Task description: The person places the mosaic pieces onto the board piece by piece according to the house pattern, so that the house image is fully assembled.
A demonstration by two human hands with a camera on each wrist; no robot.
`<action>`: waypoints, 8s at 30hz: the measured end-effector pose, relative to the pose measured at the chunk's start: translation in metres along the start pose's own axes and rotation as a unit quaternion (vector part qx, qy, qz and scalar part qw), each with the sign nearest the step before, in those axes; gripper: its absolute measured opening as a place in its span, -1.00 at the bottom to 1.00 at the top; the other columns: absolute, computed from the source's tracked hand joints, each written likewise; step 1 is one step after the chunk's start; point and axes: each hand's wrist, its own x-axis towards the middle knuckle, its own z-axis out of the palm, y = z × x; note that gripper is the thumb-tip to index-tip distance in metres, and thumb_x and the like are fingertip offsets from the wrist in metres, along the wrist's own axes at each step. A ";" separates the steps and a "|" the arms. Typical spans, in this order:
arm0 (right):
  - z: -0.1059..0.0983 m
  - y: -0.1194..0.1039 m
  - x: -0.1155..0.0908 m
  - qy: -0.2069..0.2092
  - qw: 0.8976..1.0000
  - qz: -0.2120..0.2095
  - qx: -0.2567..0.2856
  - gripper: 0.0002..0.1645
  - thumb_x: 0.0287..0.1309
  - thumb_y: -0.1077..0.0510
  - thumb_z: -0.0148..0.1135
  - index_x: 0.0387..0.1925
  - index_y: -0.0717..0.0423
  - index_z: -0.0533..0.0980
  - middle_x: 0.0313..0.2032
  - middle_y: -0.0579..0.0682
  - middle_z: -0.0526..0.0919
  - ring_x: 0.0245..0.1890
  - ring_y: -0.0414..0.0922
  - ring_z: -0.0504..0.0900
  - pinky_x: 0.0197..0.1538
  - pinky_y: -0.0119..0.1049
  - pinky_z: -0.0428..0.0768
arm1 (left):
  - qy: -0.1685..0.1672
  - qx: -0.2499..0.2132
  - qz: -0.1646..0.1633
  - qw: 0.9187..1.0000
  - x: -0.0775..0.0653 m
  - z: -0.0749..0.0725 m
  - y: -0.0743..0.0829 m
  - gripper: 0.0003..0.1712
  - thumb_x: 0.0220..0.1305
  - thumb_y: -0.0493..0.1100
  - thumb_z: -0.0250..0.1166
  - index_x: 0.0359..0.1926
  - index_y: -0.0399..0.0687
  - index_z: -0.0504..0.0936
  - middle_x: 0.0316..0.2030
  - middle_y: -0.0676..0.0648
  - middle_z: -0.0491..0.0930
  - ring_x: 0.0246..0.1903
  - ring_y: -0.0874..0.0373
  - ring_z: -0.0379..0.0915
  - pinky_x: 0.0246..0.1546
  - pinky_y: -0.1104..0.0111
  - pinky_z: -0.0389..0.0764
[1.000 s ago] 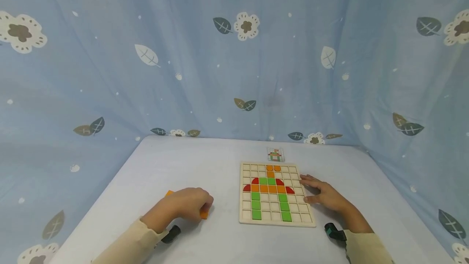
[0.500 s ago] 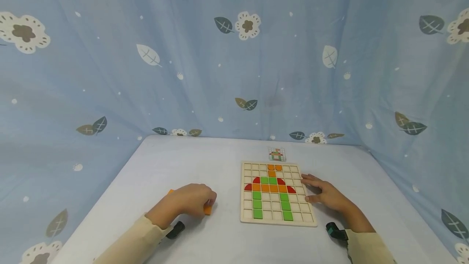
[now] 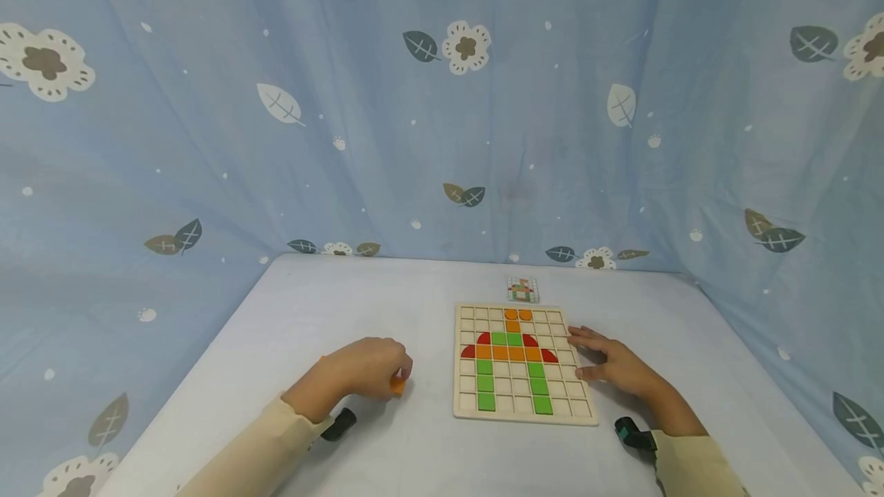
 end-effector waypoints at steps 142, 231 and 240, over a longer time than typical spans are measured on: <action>-0.001 -0.001 0.001 -0.005 1.000 0.007 0.000 -0.15 -0.05 -0.06 0.46 0.26 0.21 0.44 0.39 0.21 0.22 0.41 0.30 -0.01 0.27 0.35 0.01 | -0.034 0.014 0.112 0.993 0.119 0.012 0.132 -0.85 0.16 0.01 0.43 -0.23 0.23 0.68 -0.46 0.22 0.44 -0.42 0.31 0.34 -0.37 0.51 0.38; -0.003 -0.001 -0.001 0.003 1.000 -0.008 0.005 -0.16 -0.03 -0.04 0.48 0.26 0.23 0.44 0.39 0.25 0.20 0.39 0.35 0.00 0.25 0.39 0.02 | 0.002 -0.124 -0.173 0.977 -0.058 -0.010 -0.086 -0.52 -0.07 -0.40 0.38 -0.05 -0.01 0.64 -0.17 -0.01 0.52 -0.32 0.11 0.35 -0.35 0.22 0.45; -0.003 -0.002 -0.002 0.014 1.000 0.001 -0.007 -0.14 -0.06 -0.07 0.48 0.26 0.21 0.45 0.38 0.23 0.23 0.38 0.35 0.03 0.25 0.37 0.05 | -0.006 -0.126 -0.193 0.973 -0.056 -0.010 -0.089 -0.62 -0.09 -0.48 0.42 -0.28 0.01 0.59 -0.34 0.02 0.48 -0.36 0.10 0.36 -0.35 0.22 0.49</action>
